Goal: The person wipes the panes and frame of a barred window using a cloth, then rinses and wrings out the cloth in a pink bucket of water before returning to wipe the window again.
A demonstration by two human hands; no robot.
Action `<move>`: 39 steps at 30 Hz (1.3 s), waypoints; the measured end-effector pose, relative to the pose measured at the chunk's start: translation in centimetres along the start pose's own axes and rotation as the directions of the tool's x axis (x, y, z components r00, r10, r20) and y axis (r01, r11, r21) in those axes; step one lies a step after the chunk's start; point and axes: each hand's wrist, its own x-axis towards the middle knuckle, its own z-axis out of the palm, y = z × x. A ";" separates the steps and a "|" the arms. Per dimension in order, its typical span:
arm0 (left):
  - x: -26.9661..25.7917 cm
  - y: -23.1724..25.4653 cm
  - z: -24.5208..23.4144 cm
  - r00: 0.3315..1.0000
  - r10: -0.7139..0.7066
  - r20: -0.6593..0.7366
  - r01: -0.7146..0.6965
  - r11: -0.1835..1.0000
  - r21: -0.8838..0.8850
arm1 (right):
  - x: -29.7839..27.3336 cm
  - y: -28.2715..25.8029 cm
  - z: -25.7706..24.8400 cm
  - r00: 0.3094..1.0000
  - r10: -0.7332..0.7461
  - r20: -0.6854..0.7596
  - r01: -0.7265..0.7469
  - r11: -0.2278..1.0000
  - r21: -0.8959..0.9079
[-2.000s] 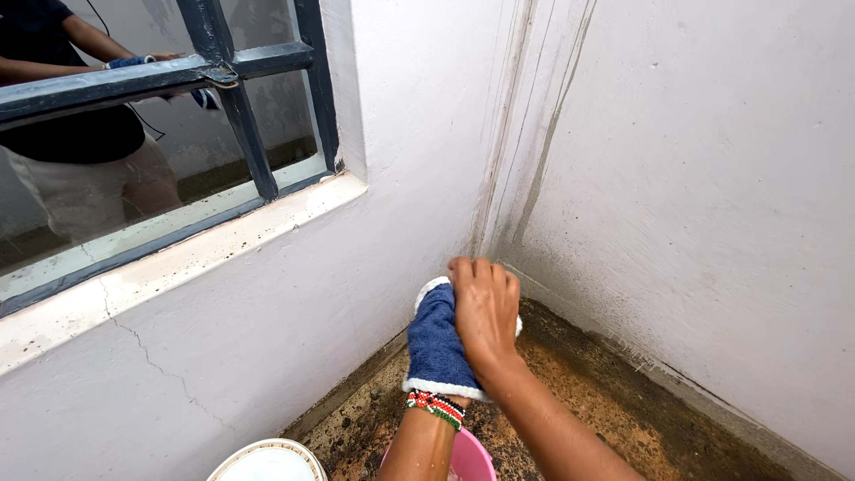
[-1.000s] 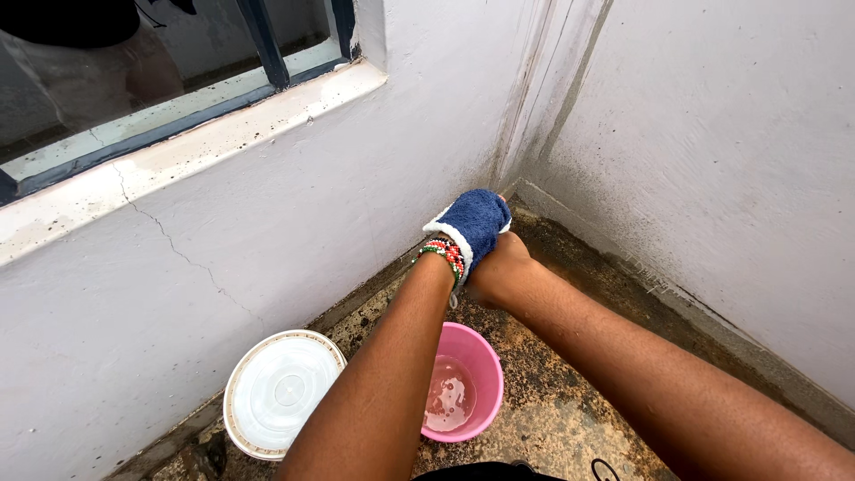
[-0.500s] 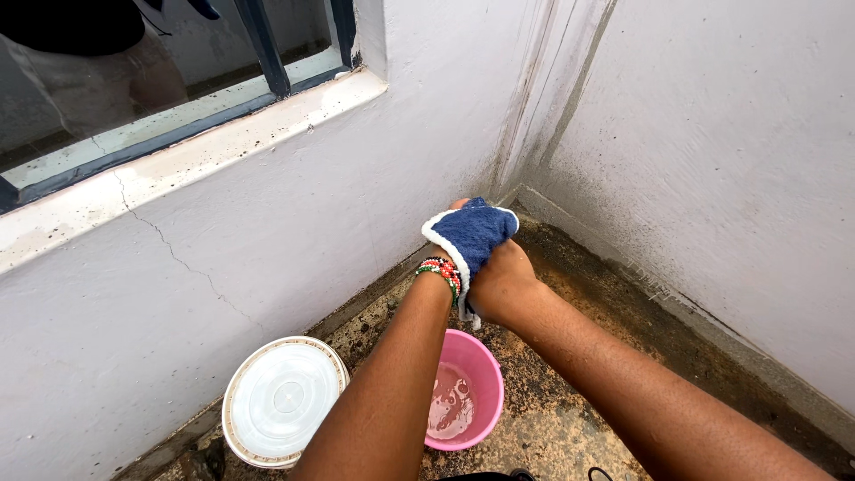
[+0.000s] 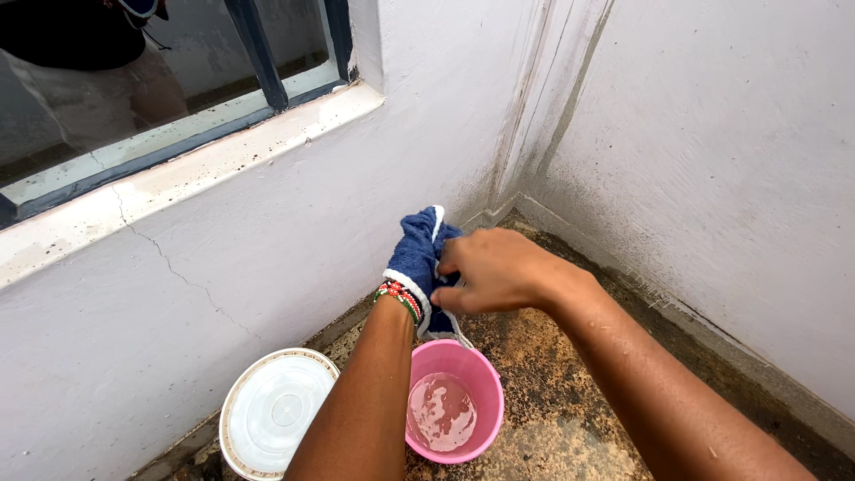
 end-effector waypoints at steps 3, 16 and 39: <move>-2.2 1.9 2.5 0.999 0.026 0.048 -0.007 0.936 -0.352 | 0.9 0.5 -1.4 0.961 0.246 -0.125 -0.108 0.754 0.648; -4.9 -2.2 14.3 0.644 0.513 0.568 0.111 0.671 -0.733 | 6.4 5.9 -3.6 0.563 0.588 -0.581 0.513 0.302 0.803; -2.0 2.8 5.5 0.812 0.563 0.152 -0.323 0.216 0.922 | 0.9 3.2 5.5 0.788 0.594 -0.164 0.258 -0.076 0.963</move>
